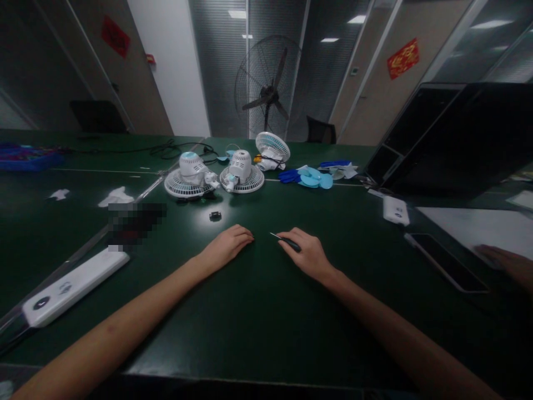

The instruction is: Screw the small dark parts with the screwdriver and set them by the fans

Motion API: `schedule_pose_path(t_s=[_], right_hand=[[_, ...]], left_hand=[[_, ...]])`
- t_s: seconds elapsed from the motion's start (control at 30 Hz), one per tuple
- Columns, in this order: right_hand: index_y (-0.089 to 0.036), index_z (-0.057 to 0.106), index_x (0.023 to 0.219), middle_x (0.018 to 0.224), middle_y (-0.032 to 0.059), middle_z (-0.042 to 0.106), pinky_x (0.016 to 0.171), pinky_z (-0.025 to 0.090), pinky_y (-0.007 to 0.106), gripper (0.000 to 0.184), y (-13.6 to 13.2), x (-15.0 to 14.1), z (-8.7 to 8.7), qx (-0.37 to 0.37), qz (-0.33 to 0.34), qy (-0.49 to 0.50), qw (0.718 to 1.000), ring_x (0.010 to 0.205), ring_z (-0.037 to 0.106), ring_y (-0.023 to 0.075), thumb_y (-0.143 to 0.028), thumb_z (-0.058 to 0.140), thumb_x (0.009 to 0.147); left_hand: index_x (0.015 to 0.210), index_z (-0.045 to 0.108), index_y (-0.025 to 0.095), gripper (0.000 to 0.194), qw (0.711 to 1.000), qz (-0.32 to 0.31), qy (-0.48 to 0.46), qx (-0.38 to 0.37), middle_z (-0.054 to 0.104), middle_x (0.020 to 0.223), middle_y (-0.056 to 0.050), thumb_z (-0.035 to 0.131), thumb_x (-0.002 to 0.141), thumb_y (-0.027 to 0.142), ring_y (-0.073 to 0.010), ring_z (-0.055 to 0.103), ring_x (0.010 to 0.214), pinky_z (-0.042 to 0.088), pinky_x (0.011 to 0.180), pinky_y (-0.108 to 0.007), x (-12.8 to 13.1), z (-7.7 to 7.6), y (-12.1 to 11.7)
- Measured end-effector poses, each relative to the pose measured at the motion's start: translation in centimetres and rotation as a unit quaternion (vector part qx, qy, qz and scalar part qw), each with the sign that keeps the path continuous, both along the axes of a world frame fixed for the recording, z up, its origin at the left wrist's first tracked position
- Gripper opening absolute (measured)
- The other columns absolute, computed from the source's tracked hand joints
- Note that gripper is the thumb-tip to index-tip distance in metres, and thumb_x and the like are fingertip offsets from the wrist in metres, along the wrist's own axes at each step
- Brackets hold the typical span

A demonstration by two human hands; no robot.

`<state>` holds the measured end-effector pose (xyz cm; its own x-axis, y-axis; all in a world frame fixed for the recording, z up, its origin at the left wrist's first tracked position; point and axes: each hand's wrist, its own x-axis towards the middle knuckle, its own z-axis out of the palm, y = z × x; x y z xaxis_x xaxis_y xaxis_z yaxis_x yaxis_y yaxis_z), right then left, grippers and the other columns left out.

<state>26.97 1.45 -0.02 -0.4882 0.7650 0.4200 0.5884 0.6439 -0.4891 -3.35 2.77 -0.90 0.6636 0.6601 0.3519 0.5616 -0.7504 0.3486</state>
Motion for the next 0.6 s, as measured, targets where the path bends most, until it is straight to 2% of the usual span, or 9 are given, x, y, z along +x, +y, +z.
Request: schedule_pose_path(t_s=[0.1,0.2,0.37,0.47,0.6], right_hand=[[-0.023,0.068,0.132,0.114,0.0065,0.071,0.079,0.061,0.032,0.027,0.1,0.1,-0.1,-0.007,0.004,0.003,1.000,0.094,0.071,0.0196,-0.030,0.059,0.108],[-0.023,0.068,0.133,0.115,0.0073,0.071,0.078,0.062,0.033,0.027,0.2,0.3,-0.3,-0.014,0.004,0.010,1.000,0.095,0.071,0.0201,-0.029,0.059,0.108],[-0.023,0.067,0.133,0.117,0.0078,0.071,0.080,0.062,0.034,0.027,0.3,0.4,-0.4,-0.024,0.009,0.024,0.999,0.096,0.071,0.0203,-0.030,0.059,0.108],[-0.023,0.068,0.132,0.117,0.0073,0.071,0.080,0.063,0.034,0.027,0.4,0.3,-0.3,-0.029,0.016,0.027,0.999,0.097,0.071,0.0199,-0.028,0.059,0.108],[-0.023,0.068,0.131,0.113,0.0070,0.071,0.080,0.062,0.034,0.026,0.6,0.3,-0.2,-0.029,0.011,0.033,0.999,0.096,0.071,0.0199,-0.028,0.060,0.107]], left_hand=[[0.118,0.071,0.022,0.022,0.998,0.061,-0.029,-0.014,0.072,0.116,-0.007,0.052,0.107,0.022,-0.0221,0.068,0.107,0.057,0.095,-0.039,-1.9,-0.3,1.4],[0.122,0.069,0.023,0.023,0.989,0.125,-0.080,-0.012,0.072,0.117,-0.007,0.054,0.105,0.025,-0.0216,0.070,0.103,0.057,0.091,-0.038,-3.6,0.2,2.1],[0.113,0.072,0.021,0.023,0.955,0.240,-0.156,0.069,0.072,0.115,-0.009,0.054,0.104,0.033,-0.0227,0.069,0.102,0.056,0.093,-0.038,-7.4,1.3,3.6],[0.112,0.072,0.021,0.024,0.947,0.273,-0.159,0.053,0.075,0.113,-0.008,0.056,0.103,0.035,-0.0227,0.070,0.096,0.056,0.091,-0.039,-9.2,1.1,4.6],[0.116,0.074,0.023,0.027,0.943,0.294,-0.157,0.010,0.077,0.115,-0.007,0.057,0.102,0.038,-0.0241,0.071,0.096,0.056,0.092,-0.040,-9.8,0.5,4.9]])
